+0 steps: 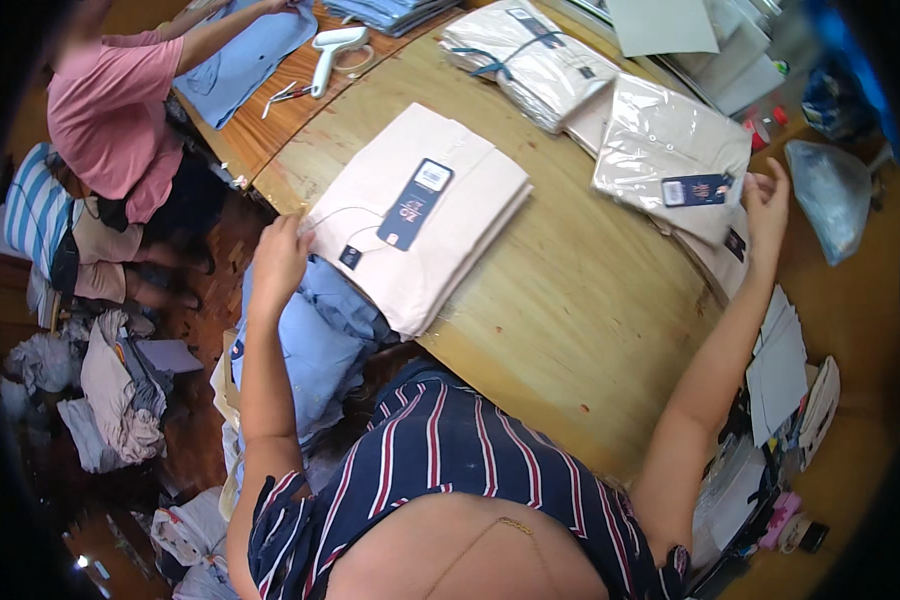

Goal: The person places shirts into plastic bags, seals the bags by hand, and records information in a notebook.

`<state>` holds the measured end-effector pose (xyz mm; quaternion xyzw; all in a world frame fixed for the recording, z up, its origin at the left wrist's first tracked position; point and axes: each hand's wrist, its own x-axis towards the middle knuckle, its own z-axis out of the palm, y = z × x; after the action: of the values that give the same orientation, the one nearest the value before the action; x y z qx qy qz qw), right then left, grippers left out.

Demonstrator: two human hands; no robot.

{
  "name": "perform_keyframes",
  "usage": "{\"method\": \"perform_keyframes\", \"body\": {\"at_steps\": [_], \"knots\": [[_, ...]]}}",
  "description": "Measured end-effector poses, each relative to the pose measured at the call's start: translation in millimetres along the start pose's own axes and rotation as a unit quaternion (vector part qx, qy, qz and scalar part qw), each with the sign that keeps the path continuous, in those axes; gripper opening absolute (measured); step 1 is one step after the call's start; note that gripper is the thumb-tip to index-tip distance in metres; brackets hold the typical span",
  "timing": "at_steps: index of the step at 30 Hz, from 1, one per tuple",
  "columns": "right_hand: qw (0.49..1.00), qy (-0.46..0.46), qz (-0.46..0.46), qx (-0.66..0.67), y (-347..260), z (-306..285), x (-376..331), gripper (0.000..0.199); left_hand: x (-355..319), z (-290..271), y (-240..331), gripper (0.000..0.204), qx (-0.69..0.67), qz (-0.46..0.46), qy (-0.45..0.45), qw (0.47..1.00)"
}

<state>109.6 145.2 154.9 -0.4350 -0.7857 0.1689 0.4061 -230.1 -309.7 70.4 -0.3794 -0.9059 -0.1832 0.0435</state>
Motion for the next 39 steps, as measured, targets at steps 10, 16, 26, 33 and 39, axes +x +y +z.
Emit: {"method": "perform_keyframes", "body": {"at_steps": [10, 16, 26, 33, 39], "knots": [[0.937, -0.34, -0.079, 0.01, -91, 206, -103, 0.033, 28, 17, -9, 0.042, -0.108, -0.109, -0.117, 0.981], [0.549, -0.393, 0.372, 0.637, -95, 202, -128, 0.024, 24, 34, -31, 0.043, -0.172, -0.097, -0.139, 0.97], [0.473, -0.426, 0.447, 0.629, -182, 178, -280, 0.048, 30, 30, -30, 0.058, -0.328, 0.023, -0.132, 0.935], [0.812, -0.353, 0.105, 0.454, -154, 130, -252, 0.042, 1, 9, 11, 0.035, -0.443, -0.004, -0.095, 0.891], [0.801, -0.343, 0.172, 0.459, -71, -15, -263, 0.044, -57, 41, 148, 0.022, -0.426, 0.131, -0.086, 0.891]]}}
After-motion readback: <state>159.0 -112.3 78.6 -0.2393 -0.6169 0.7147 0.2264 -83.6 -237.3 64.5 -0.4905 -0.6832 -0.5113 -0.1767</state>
